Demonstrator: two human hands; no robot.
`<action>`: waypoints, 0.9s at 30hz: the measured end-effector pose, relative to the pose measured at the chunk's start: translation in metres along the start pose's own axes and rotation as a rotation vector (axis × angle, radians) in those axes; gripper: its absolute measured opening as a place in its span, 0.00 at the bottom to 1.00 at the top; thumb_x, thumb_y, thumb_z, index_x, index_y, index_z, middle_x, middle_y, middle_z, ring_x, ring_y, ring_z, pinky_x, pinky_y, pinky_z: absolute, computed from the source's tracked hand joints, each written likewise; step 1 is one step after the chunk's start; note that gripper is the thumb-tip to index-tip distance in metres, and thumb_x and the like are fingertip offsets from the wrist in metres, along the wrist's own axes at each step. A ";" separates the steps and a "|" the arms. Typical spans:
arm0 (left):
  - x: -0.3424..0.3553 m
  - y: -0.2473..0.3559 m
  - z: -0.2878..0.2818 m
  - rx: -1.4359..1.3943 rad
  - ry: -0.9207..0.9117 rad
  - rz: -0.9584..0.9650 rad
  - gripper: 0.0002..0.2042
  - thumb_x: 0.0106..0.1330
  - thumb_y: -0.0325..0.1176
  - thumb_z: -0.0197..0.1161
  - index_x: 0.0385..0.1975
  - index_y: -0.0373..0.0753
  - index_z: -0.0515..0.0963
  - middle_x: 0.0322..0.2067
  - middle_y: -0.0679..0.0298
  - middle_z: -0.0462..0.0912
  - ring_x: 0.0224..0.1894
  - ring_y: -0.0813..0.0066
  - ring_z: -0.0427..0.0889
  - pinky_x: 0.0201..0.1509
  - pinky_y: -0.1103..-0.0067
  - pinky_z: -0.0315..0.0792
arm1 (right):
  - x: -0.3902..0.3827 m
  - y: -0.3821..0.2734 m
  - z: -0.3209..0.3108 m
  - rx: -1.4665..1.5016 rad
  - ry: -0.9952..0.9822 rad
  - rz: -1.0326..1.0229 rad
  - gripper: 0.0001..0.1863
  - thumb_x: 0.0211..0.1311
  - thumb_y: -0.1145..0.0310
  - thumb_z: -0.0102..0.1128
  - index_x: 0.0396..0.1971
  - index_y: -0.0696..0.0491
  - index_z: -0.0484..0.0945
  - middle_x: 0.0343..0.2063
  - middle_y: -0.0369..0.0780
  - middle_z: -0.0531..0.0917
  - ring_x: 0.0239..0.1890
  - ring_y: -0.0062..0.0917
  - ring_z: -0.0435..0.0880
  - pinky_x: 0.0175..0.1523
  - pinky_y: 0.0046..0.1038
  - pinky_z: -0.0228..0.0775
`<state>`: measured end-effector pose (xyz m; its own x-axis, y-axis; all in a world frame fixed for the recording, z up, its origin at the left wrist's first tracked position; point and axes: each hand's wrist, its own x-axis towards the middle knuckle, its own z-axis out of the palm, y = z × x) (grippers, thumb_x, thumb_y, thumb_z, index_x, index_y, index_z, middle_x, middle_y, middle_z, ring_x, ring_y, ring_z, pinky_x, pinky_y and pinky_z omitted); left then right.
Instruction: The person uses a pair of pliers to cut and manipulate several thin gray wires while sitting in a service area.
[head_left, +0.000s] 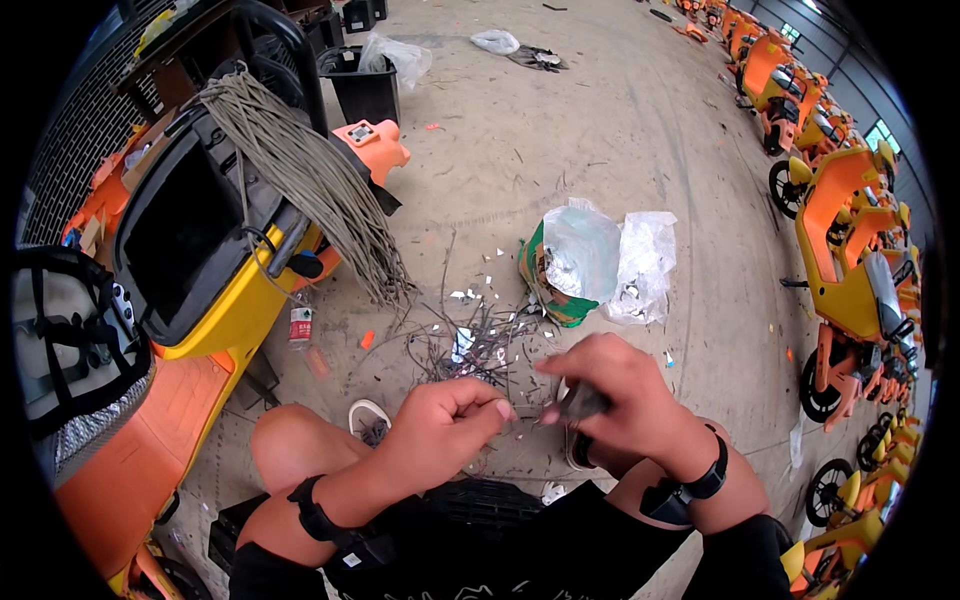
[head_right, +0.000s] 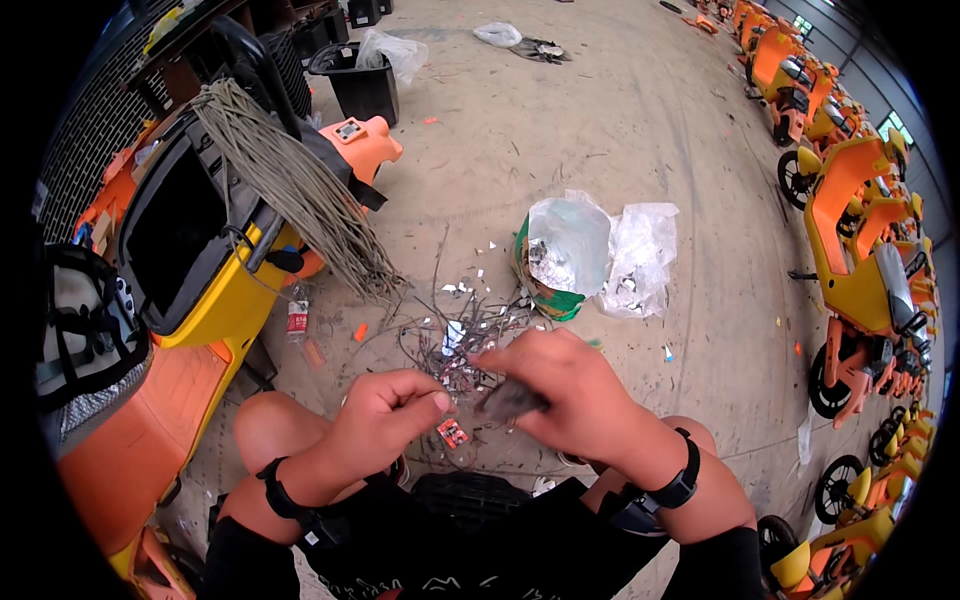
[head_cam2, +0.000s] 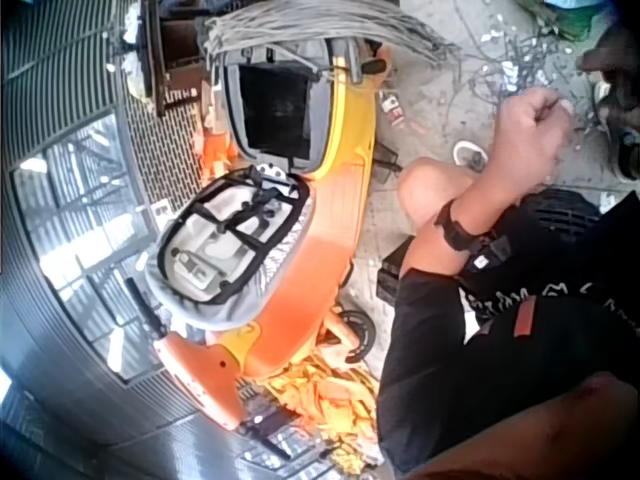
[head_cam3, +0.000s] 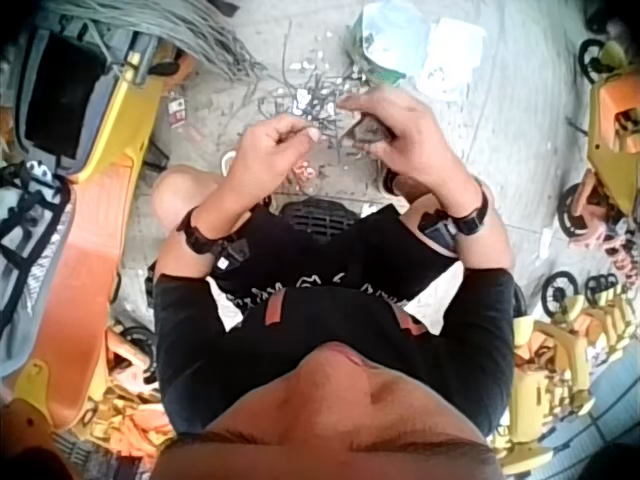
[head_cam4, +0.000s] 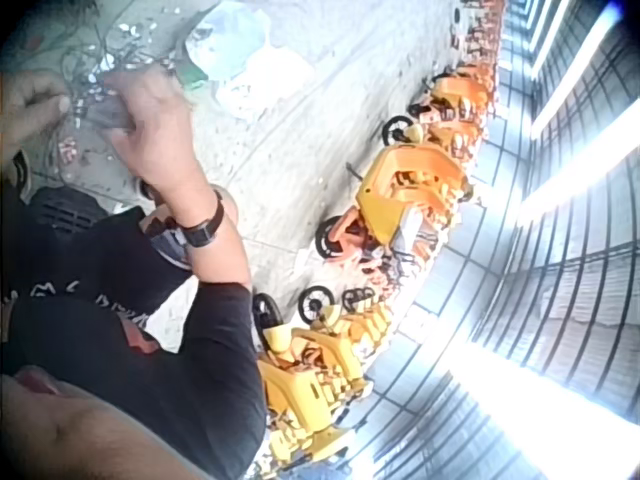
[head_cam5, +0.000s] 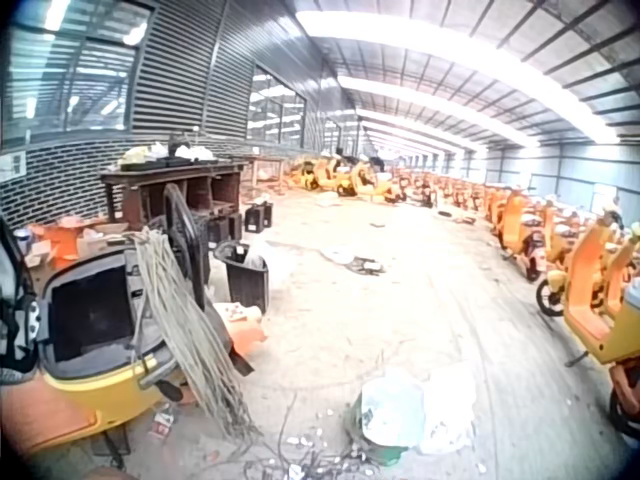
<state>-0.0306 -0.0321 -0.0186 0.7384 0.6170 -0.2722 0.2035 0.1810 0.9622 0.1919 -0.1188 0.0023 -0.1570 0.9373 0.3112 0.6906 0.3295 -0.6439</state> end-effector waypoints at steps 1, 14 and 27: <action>0.002 0.001 0.000 -0.023 -0.015 -0.020 0.09 0.67 0.32 0.61 0.34 0.31 0.80 0.20 0.73 0.76 0.22 0.90 0.69 0.25 0.85 0.64 | 0.001 -0.002 0.000 -0.055 -0.025 -0.061 0.31 0.32 0.76 0.70 0.47 0.51 0.80 0.33 0.36 0.79 0.35 0.31 0.77 0.39 0.29 0.65; -0.005 -0.005 0.005 0.172 -0.028 0.214 0.06 0.62 0.28 0.64 0.34 0.32 0.79 0.15 0.73 0.71 0.16 0.84 0.69 0.19 0.82 0.60 | -0.001 -0.015 0.018 0.294 -0.086 0.259 0.14 0.46 0.78 0.63 0.36 0.53 0.81 0.24 0.33 0.80 0.26 0.26 0.77 0.35 0.26 0.67; -0.002 -0.001 -0.009 0.585 0.193 0.619 0.05 0.59 0.27 0.64 0.33 0.34 0.79 0.17 0.63 0.77 0.17 0.74 0.76 0.19 0.77 0.68 | 0.007 0.001 -0.008 0.703 0.089 0.866 0.09 0.66 0.67 0.60 0.37 0.58 0.80 0.21 0.31 0.75 0.25 0.15 0.72 0.33 0.20 0.67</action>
<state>-0.0378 -0.0266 -0.0192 0.7144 0.6028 0.3553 0.1386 -0.6195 0.7726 0.1972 -0.1126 0.0090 0.2537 0.8792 -0.4032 -0.0149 -0.4133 -0.9105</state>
